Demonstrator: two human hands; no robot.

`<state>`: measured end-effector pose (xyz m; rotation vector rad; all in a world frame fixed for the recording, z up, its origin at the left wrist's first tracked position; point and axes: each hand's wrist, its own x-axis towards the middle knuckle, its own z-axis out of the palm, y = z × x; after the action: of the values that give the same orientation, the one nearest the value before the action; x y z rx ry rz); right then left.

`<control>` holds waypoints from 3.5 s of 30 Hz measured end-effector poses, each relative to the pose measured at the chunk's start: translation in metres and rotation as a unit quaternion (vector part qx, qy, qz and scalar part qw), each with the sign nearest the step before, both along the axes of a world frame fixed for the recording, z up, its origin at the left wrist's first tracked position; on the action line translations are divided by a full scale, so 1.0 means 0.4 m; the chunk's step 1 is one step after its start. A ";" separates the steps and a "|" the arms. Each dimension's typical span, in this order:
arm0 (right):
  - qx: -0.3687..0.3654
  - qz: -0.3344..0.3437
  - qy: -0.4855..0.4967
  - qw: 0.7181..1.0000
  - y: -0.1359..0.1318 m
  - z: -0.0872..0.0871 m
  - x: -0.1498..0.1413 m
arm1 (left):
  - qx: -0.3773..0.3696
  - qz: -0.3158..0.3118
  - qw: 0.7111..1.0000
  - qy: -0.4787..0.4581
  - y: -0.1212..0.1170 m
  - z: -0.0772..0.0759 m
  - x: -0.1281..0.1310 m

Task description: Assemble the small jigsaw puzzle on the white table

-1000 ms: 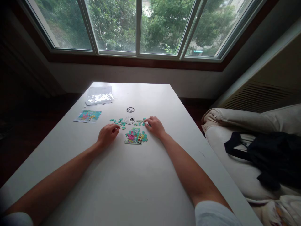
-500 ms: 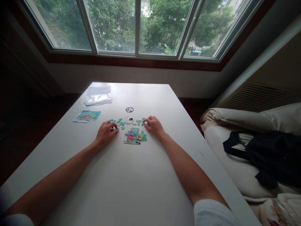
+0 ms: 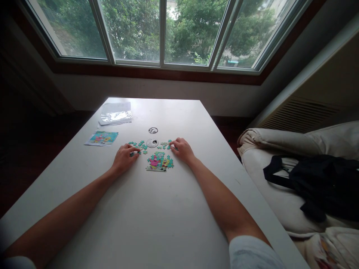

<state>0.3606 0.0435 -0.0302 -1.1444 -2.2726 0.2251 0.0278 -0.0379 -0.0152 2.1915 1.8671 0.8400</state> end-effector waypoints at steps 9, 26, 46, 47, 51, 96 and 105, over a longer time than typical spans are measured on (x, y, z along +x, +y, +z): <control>0.000 -0.002 -0.001 1.000 -0.001 0.002 0.000 | -0.031 0.017 0.999 -0.010 0.003 0.001 0.006; 0.026 0.040 0.039 0.998 -0.071 0.041 -0.088 | -0.010 -0.064 0.991 -0.120 -0.006 0.015 0.046; -0.237 0.132 0.277 0.922 -0.162 0.065 -0.186 | -0.060 -0.125 0.954 -0.266 -0.046 0.014 0.108; -0.256 0.130 0.296 0.911 -0.158 0.063 -0.184 | -0.053 -0.122 0.959 -0.250 -0.049 0.016 0.109; -0.285 0.129 0.335 0.889 -0.147 0.055 -0.181 | -0.019 -0.158 0.979 -0.126 -0.065 0.031 0.114; -0.123 0.024 0.154 0.980 -0.114 0.030 -0.148 | 0.046 -0.250 0.963 0.086 -0.060 0.026 0.097; -0.081 0.033 0.099 0.991 -0.112 0.029 -0.146 | 0.050 -0.251 0.963 0.085 -0.057 0.026 0.098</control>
<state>0.3022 -0.0014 -0.0188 -1.0770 -2.1487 0.5343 0.0668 -0.0608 -0.0048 2.6974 1.2389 0.6707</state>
